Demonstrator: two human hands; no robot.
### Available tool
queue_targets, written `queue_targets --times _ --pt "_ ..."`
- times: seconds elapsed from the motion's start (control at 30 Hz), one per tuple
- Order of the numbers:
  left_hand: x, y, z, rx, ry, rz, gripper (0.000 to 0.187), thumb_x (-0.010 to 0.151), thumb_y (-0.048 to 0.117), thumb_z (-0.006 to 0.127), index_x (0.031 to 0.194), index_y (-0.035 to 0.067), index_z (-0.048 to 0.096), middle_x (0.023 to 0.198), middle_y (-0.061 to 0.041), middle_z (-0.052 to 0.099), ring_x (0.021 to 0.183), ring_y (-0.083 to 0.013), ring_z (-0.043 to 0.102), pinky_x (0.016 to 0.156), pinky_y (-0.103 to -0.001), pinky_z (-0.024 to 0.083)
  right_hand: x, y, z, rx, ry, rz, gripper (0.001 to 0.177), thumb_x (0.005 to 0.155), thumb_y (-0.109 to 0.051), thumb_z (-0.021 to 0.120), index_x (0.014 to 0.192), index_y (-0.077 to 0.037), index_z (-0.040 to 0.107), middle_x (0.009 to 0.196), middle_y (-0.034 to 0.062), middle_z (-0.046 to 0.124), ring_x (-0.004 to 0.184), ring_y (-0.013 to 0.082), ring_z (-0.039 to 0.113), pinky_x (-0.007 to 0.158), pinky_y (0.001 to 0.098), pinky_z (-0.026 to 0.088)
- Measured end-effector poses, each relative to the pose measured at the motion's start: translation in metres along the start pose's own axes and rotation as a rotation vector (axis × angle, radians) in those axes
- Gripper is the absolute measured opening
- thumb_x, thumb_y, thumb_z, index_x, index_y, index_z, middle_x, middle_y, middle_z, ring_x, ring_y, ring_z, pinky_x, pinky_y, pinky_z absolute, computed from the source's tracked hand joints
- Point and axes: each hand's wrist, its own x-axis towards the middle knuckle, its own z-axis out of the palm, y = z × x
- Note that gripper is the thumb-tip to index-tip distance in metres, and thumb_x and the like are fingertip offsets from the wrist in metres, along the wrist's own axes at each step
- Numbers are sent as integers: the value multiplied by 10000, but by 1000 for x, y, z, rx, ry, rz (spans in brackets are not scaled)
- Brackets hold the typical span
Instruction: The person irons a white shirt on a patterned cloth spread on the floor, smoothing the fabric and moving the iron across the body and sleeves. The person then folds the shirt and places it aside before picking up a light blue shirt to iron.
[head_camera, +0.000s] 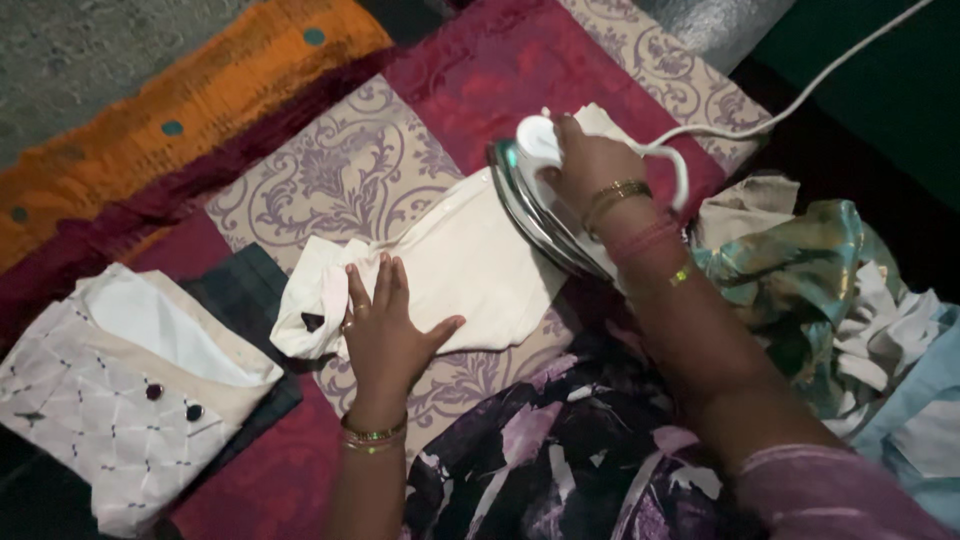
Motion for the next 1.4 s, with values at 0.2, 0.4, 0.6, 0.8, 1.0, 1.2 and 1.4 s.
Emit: queue_targets --times 0.2,0.4,0.6,0.8,1.0,1.2,1.4 --pt "-1 -4 -2 -20 -29 -12 1184 680 763 721 1537 18 386 1636 -115 344 1533 -426 170 1139 -563 329 8 -9 4 31 -14 -44 755 887 -400 748 1511 -158 400 996 210 733 906 411 710 769 519 555" --pt "-1 -2 -7 -26 -47 -28 1182 671 761 736 1528 24 392 1631 -112 346 1526 -422 171 1130 -566 337 -54 18 -7 -5 -132 -58 689 921 -436 708 1519 -258 415 951 204 735 888 421 709 765 545 545" --pt "1 -4 -8 -39 -17 2 1181 675 752 738 1529 13 392 1622 -121 354 1529 -434 177 1126 -566 364 -108 28 -19 -72 -166 3 743 863 -499 714 1518 -313 416 883 190 738 805 391 729 701 515 569" --pt "2 -1 -10 1 -97 -58 1168 667 751 752 1521 40 388 1628 -84 341 1529 -390 162 1091 -579 358 -81 14 -17 -76 -125 -23 734 863 -496 723 1510 -299 436 905 186 735 825 401 719 694 527 554" --pt "-1 -3 -10 -66 8 -47 1100 700 719 752 1494 20 448 1598 -97 416 1527 -387 228 1113 -525 385 -35 1 -11 -23 -15 -195 730 837 -467 748 1492 -279 488 950 168 748 860 393 721 722 519 548" --pt "-1 -10 -5 -132 43 -51 1039 719 638 782 1492 17 468 1586 -101 444 1521 -369 259 1121 -492 395 -44 18 -15 -87 -133 -487 819 680 -629 780 1423 -363 563 919 105 764 798 344 745 677 468 572" --pt "0 -8 -4 -93 33 -54 1065 694 630 809 1491 18 454 1593 -97 423 1516 -369 259 1109 -510 387 -48 -1 -11 -37 -55 -567 736 734 -657 755 1377 -328 610 903 97 766 774 342 740 645 479 562"
